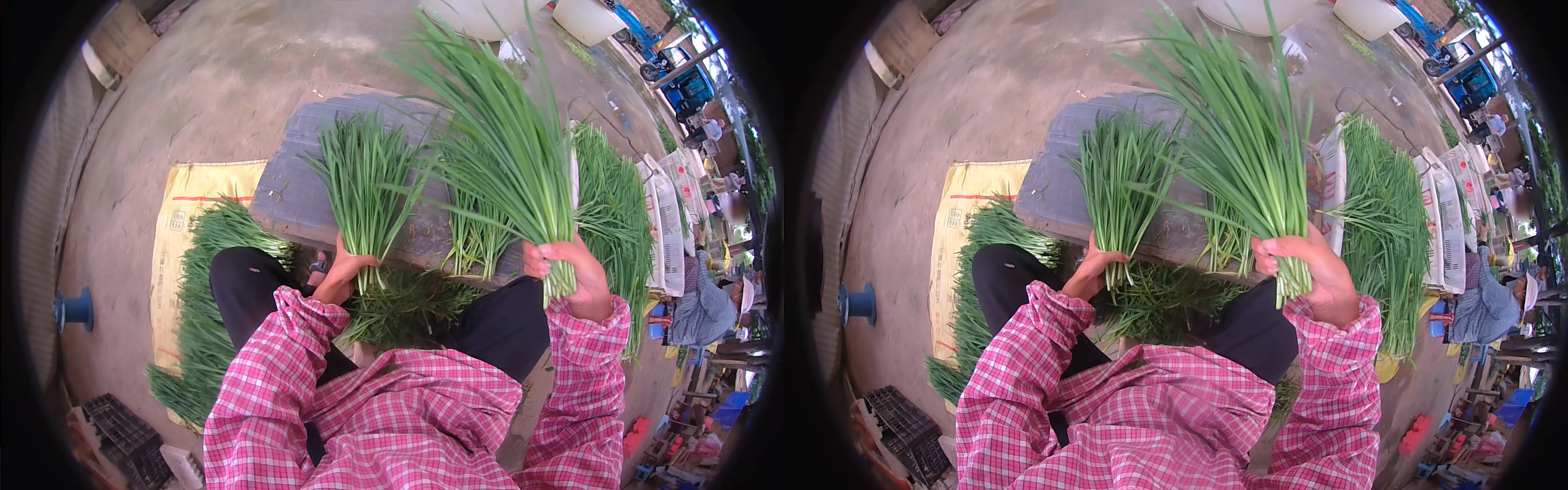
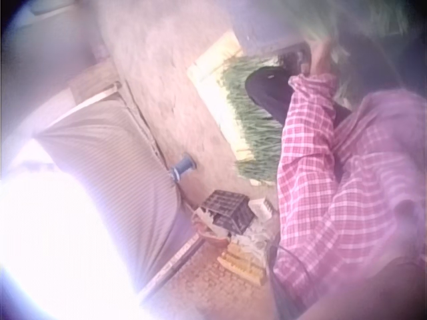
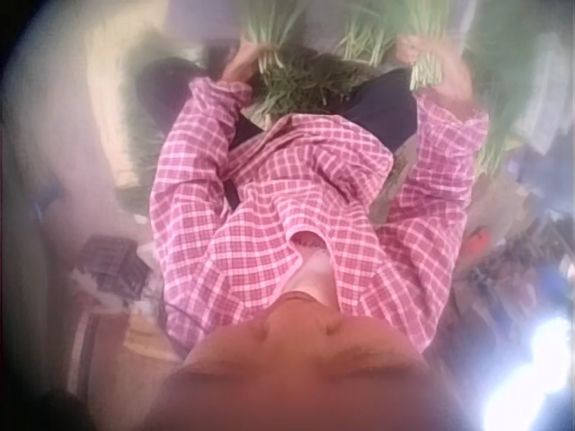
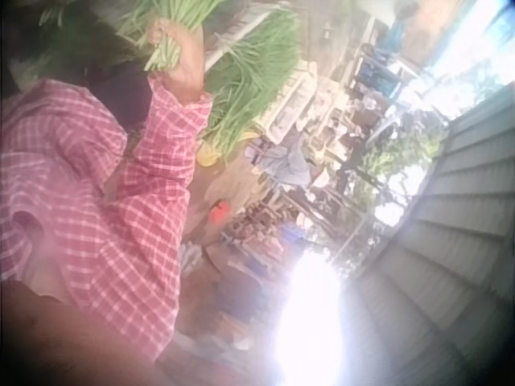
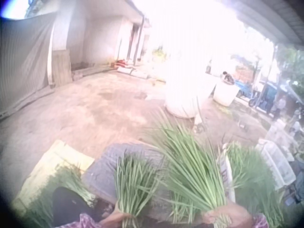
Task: The person sorts bunches of chives by hand, picking through individual leaves and arranging them into organized piles on a plastic sheet and a small wooden platform.
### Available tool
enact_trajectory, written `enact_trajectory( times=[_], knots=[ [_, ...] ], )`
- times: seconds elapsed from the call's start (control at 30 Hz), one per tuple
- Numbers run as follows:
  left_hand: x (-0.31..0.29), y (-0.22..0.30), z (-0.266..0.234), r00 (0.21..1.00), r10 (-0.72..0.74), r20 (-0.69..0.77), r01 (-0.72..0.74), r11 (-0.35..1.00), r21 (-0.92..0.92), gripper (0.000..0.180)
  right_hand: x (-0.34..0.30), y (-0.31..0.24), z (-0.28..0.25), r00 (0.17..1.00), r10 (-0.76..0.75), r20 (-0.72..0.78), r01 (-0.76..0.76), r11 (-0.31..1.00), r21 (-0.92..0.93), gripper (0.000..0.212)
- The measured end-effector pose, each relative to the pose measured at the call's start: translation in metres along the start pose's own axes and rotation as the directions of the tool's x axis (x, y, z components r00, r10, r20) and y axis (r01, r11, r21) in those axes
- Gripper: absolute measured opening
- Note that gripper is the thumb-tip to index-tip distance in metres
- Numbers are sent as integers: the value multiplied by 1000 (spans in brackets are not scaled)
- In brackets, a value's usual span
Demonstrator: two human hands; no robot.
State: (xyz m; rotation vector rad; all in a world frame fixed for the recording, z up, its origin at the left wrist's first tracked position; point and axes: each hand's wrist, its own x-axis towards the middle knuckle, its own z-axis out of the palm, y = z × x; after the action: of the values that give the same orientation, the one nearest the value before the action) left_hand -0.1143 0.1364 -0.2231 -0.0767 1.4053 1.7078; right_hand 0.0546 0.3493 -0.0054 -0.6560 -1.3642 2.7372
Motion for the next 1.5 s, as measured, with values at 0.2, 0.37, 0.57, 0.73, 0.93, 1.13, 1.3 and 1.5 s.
enact_trajectory(
  times=[0.2, 0.37, 0.57, 0.73, 0.93, 1.13, 1.3, 1.5],
  knots=[
    [5, -15, 3, 988, 128, -83, -114, 982, 152, 92, -33, 25, -4, 992, -123, 29, 123, 992, -7, 36],
    [-1, -21, 10, 965, 235, -115, -211, 960, 186, 89, -41, 65, -15, 983, -118, 144, 101, 988, 120, 38],
    [-5, -20, 9, 945, 266, -191, -211, 940, 268, 81, -45, 87, -7, 957, -103, 271, 70, 989, 129, 26],
    [3, -37, -2, 924, 333, -188, -248, 896, 369, 74, -44, 92, -22, 891, -94, 444, 32, 989, 144, 26],
    [6, -31, -21, 892, 309, -330, -260, 948, 185, 37, -44, 90, -21, 841, -137, 523, 83, 989, 125, 24],
    [-83, 9, 22, 918, 385, -98, -390, 920, -36, 45, -46, 95, -26, 915, -89, 394, 80, 996, 39, 30],
    [-144, 31, 71, 695, 400, 597, -224, 910, -349, 87, -40, 102, 1, 957, -20, 288, 43, 996, -75, 28],
    [-148, 25, 86, 771, 462, 439, -315, 875, -367, 81, -26, 123, 17, 964, -69, 255, 158, 925, -347, 61]
  ],
)
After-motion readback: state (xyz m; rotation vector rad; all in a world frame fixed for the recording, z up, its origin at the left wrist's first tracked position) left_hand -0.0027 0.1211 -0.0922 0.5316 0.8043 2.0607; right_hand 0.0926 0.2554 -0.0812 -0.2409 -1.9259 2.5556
